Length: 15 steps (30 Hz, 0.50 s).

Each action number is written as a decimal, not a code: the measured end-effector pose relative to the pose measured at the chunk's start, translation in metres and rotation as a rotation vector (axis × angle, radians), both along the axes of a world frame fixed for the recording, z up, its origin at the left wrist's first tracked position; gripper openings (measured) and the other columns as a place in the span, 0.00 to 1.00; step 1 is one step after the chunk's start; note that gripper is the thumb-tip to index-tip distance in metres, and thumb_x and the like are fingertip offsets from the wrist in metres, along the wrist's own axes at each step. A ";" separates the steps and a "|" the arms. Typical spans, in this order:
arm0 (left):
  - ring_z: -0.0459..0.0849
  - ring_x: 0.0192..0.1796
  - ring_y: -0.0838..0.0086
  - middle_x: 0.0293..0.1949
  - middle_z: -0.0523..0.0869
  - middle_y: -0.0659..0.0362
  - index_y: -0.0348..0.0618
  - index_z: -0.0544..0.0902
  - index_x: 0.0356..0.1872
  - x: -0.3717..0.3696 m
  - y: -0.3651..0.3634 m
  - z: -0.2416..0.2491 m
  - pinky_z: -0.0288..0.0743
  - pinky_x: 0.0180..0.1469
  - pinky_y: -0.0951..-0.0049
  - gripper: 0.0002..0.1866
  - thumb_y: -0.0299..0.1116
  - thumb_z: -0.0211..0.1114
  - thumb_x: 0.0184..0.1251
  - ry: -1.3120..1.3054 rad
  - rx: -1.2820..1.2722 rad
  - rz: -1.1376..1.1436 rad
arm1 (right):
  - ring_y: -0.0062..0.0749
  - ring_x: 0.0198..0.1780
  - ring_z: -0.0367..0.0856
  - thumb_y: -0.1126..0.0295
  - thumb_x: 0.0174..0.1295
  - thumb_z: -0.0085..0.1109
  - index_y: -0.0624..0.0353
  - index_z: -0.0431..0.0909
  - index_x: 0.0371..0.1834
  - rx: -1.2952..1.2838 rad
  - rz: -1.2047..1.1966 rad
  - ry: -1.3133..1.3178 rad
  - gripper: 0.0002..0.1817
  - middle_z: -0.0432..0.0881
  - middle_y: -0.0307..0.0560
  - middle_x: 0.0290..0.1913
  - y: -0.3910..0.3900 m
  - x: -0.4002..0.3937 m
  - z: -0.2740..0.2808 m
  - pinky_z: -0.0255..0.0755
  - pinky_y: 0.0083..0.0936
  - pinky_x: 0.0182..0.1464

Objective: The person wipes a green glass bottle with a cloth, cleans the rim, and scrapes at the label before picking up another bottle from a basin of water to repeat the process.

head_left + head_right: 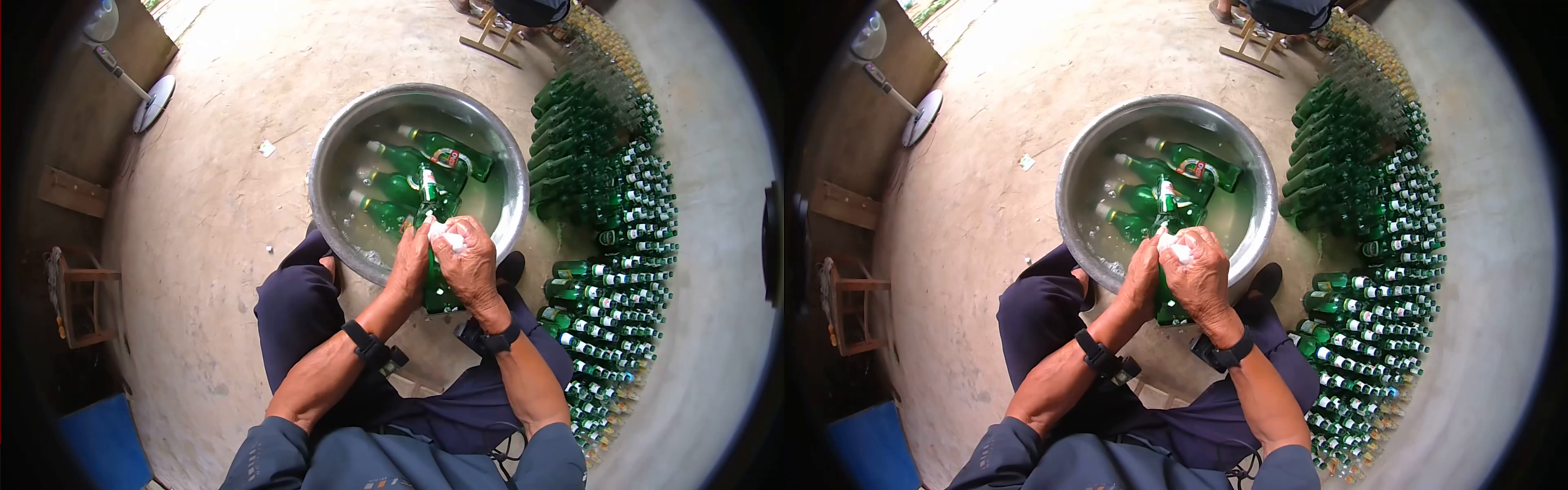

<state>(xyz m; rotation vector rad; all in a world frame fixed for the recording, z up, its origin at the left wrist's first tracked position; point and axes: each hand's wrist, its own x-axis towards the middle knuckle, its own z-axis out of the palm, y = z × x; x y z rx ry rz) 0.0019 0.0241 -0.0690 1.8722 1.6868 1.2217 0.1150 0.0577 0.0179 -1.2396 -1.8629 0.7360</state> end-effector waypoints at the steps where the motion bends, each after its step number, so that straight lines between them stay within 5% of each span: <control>1: 0.81 0.54 0.66 0.49 0.82 0.54 0.41 0.77 0.59 0.002 0.002 0.009 0.75 0.60 0.65 0.16 0.39 0.54 0.80 -0.389 -0.223 -0.001 | 0.52 0.42 0.82 0.72 0.56 0.70 0.64 0.80 0.37 0.021 -0.007 -0.001 0.10 0.83 0.53 0.39 -0.001 -0.001 0.004 0.77 0.43 0.47; 2: 0.80 0.55 0.65 0.51 0.81 0.52 0.40 0.76 0.59 0.003 0.004 0.012 0.75 0.61 0.64 0.15 0.36 0.52 0.80 -0.778 -0.445 -0.002 | 0.52 0.42 0.82 0.72 0.56 0.70 0.64 0.80 0.37 0.042 -0.013 -0.002 0.10 0.83 0.53 0.39 -0.001 -0.002 0.006 0.77 0.43 0.47; 5: 0.81 0.54 0.66 0.50 0.83 0.53 0.41 0.77 0.59 0.003 0.000 -0.014 0.75 0.61 0.66 0.14 0.34 0.49 0.82 -0.391 -0.290 -0.041 | 0.43 0.41 0.83 0.74 0.59 0.69 0.67 0.80 0.40 0.045 -0.017 -0.050 0.10 0.82 0.51 0.40 -0.005 0.001 0.001 0.77 0.34 0.46; 9: 0.83 0.51 0.68 0.47 0.84 0.56 0.42 0.78 0.58 0.007 0.003 -0.033 0.77 0.59 0.66 0.15 0.39 0.52 0.82 -0.485 -0.326 -0.080 | 0.49 0.42 0.83 0.73 0.56 0.69 0.65 0.81 0.36 -0.043 -0.032 0.021 0.09 0.83 0.53 0.40 -0.005 0.002 -0.003 0.78 0.39 0.48; 11: 0.85 0.47 0.71 0.44 0.86 0.59 0.45 0.79 0.56 0.011 0.007 -0.011 0.79 0.54 0.68 0.17 0.46 0.55 0.82 -1.332 -0.557 0.020 | 0.46 0.43 0.84 0.74 0.56 0.68 0.66 0.81 0.34 -0.172 -0.063 0.155 0.08 0.84 0.52 0.41 -0.006 0.002 -0.006 0.78 0.36 0.49; 15: 0.86 0.45 0.73 0.43 0.86 0.61 0.48 0.81 0.52 0.002 0.011 0.014 0.80 0.50 0.69 0.19 0.52 0.58 0.79 -1.608 -0.759 0.061 | 0.44 0.43 0.85 0.75 0.56 0.68 0.67 0.82 0.33 -0.195 -0.029 0.186 0.07 0.84 0.52 0.41 -0.012 0.002 0.007 0.79 0.35 0.50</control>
